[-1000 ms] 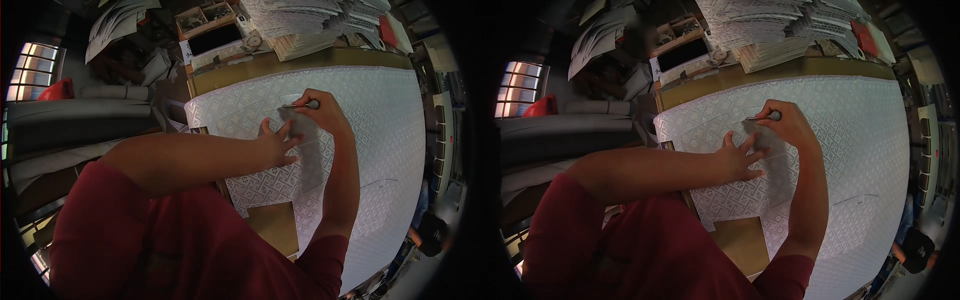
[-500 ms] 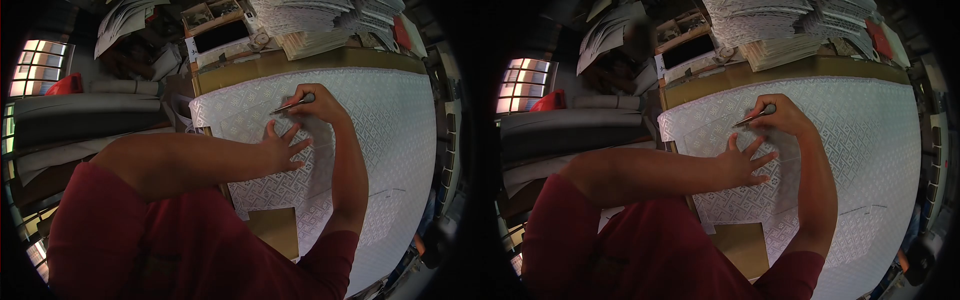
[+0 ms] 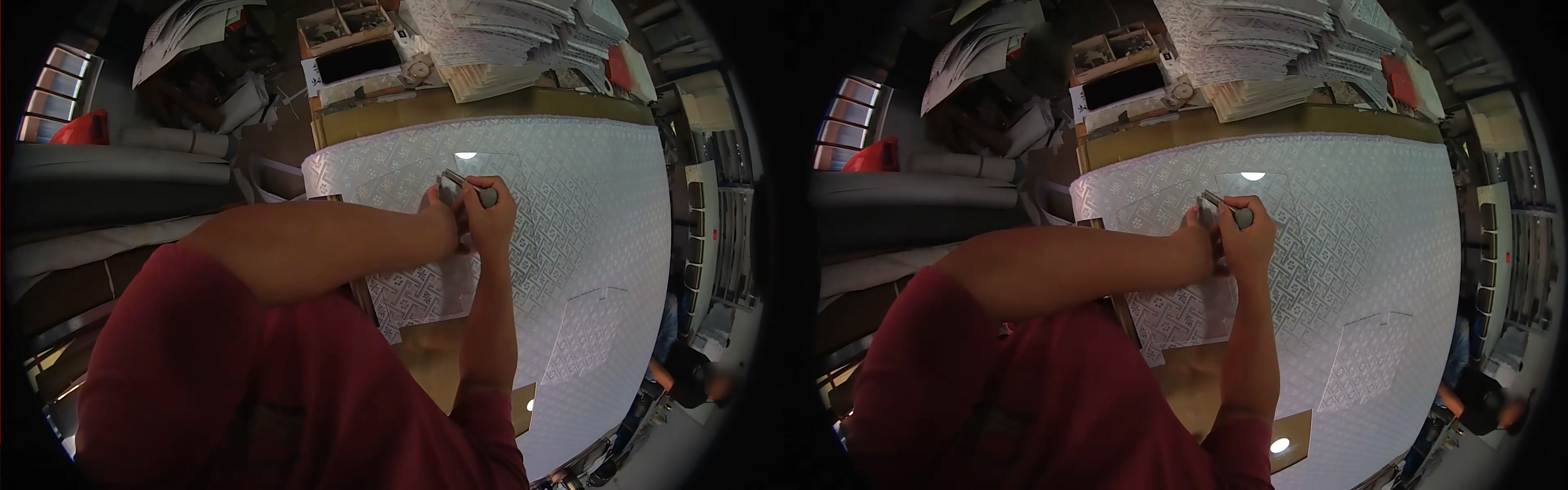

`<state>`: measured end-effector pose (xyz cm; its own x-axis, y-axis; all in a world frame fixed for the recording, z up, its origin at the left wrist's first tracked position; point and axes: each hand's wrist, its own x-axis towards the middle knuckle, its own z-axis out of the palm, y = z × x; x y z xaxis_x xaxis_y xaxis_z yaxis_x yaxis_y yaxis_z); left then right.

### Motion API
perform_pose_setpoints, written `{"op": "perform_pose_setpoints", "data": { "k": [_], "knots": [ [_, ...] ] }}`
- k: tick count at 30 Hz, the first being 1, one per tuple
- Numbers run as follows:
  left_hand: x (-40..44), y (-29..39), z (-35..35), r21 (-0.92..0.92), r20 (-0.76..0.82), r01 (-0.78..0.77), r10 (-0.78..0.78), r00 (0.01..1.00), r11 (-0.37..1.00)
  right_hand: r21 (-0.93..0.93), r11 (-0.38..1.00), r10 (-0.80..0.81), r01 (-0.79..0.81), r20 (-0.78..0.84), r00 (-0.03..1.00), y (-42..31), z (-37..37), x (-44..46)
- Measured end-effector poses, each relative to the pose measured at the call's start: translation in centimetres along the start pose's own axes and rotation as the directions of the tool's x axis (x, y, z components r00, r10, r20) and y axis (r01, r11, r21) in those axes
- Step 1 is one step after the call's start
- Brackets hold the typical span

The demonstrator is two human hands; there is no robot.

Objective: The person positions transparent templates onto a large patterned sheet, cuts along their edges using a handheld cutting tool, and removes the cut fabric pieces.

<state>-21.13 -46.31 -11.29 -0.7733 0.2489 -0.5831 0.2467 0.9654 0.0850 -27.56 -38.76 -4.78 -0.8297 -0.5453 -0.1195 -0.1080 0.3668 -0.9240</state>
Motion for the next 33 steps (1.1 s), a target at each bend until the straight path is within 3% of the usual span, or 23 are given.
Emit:
{"op": "perform_pose_setpoints", "data": {
  "k": [1,3,4,5,6,10,13,15,17,18,22,33],
  "knots": [
    [1.6,0.4,1.5,0.235,-0.008,-0.002,0.004,1.0,0.972,-0.033,0.999,-0.013,0.012,-0.013,1.0,0.4,0.3,0.0],
    [3.3,1.1,3.1,0.648,-0.019,0.004,0.012,1.0,0.762,-0.078,0.995,-0.07,0.067,-0.032,0.997,1.1,0.9,0.1],
    [1.8,1.2,1.6,0.643,-0.025,0.007,0.012,1.0,0.766,-0.117,0.987,-0.121,0.115,-0.049,0.991,1.0,1.1,0.0],
    [0.3,1.4,0.1,0.384,0.066,-0.011,-0.016,0.998,0.923,-0.124,0.986,-0.122,0.115,-0.044,0.992,0.9,1.3,-0.1],
    [-0.4,1.6,-0.6,0.091,0.163,-0.001,-0.014,0.987,0.996,-0.182,0.973,-0.156,0.143,-0.06,0.986,0.5,1.6,-0.3],
    [0.0,1.9,-0.5,0.02,0.115,0.069,-0.071,0.991,0.997,-0.327,0.911,-0.296,0.251,-0.095,0.95,0.1,2.3,-0.4],
    [1.4,2.2,-0.1,-0.03,0.091,0.115,-0.111,0.99,0.993,-0.322,0.929,-0.215,0.185,-0.061,0.975,-0.4,2.4,-0.4],
    [2.9,2.6,0.0,0.048,0.306,0.144,-0.152,0.94,0.988,-0.295,0.943,-0.175,0.152,-0.053,0.983,-0.4,2.4,-0.4],
    [6.7,3.4,3.5,0.081,0.368,0.116,-0.138,0.92,0.99,-0.266,0.957,-0.134,0.117,-0.047,0.99,-0.2,2.5,-0.4],
    [6.9,3.4,3.8,0.114,0.426,0.085,-0.126,0.896,0.99,-0.249,0.952,-0.195,0.179,-0.042,0.98,0.0,2.7,-0.1],
    [6.8,3.3,4.2,0.084,0.407,0.086,-0.113,0.906,0.993,-0.194,0.944,-0.279,0.268,-0.031,0.96,0.4,3.1,0.5],
    [3.5,1.7,2.8,-0.051,0.309,0.091,-0.071,0.948,0.994,-0.172,0.96,-0.228,0.222,-0.013,0.974,0.9,3.3,0.7]
  ]
}}
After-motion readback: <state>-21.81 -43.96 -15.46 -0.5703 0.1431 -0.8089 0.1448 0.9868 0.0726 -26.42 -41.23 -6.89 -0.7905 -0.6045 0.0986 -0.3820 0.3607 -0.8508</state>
